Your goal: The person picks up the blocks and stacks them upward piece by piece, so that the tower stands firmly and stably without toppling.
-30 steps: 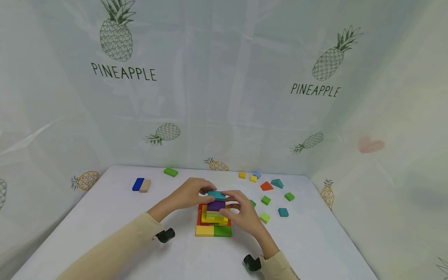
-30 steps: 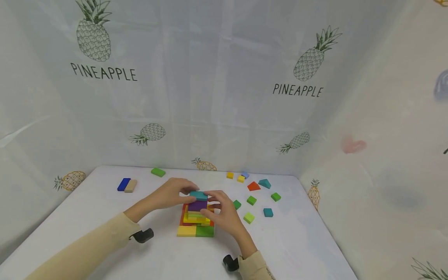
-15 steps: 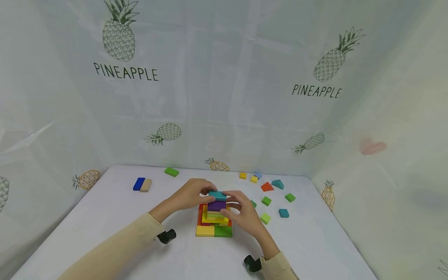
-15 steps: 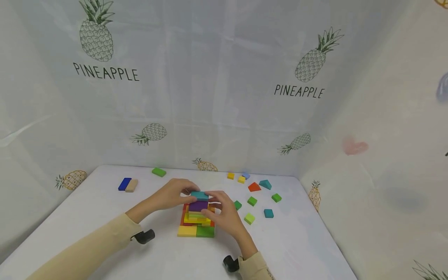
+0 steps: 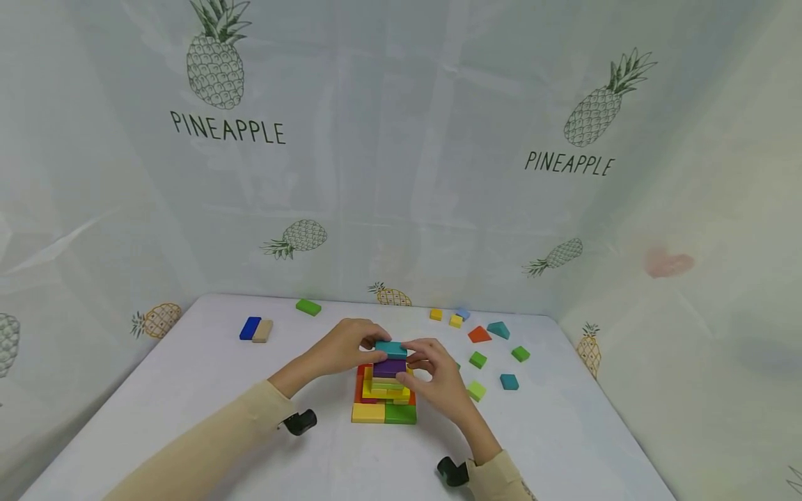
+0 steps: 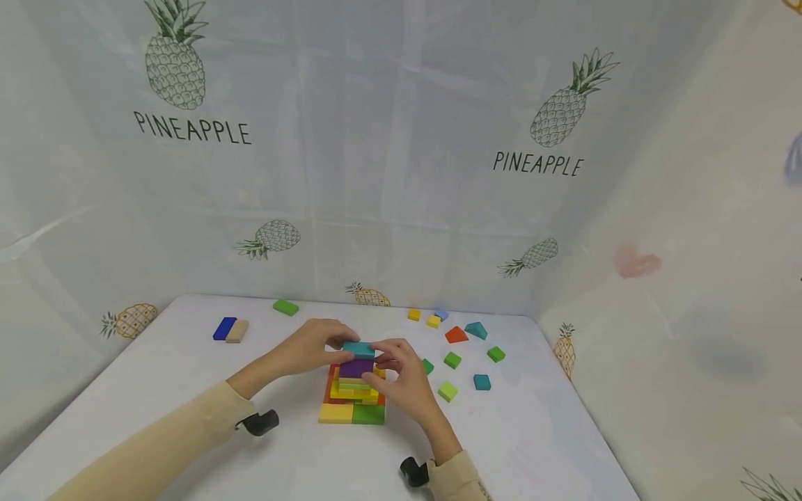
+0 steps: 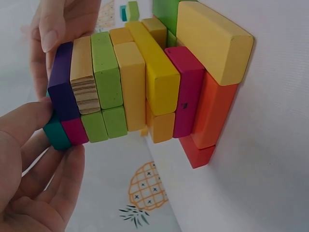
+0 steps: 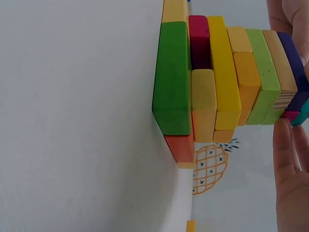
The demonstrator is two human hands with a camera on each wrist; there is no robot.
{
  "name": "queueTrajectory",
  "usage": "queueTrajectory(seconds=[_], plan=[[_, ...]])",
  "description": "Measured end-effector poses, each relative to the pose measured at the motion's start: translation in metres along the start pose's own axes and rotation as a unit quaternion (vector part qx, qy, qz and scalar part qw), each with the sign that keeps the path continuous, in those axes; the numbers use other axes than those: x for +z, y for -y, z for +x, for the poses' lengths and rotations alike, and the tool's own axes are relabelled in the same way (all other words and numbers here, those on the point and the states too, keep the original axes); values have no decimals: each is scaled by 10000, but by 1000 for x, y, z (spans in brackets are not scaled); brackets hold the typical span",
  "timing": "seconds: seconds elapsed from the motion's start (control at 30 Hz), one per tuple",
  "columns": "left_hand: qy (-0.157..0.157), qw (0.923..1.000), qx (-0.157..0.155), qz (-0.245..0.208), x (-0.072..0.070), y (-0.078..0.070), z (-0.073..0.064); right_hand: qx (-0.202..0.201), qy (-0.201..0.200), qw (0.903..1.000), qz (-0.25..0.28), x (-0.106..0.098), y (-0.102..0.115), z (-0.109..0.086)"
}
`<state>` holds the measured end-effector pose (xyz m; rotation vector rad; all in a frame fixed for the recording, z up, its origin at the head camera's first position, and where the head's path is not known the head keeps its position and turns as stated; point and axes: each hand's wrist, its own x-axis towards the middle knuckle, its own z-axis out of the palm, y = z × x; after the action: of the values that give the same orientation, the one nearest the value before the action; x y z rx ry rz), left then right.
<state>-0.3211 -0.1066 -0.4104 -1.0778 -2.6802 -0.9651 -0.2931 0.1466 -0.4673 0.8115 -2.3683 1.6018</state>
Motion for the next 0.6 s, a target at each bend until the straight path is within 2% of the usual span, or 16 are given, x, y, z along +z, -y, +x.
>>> queueTrajectory(seconds=[0.43, 0.6], plan=[[49, 9999, -51, -88, 2, 3, 0, 32, 209, 9998, 15, 0, -4, -1], [58, 9998, -154, -96, -4, 9, -4, 31, 234, 9997, 9, 0, -5, -1]])
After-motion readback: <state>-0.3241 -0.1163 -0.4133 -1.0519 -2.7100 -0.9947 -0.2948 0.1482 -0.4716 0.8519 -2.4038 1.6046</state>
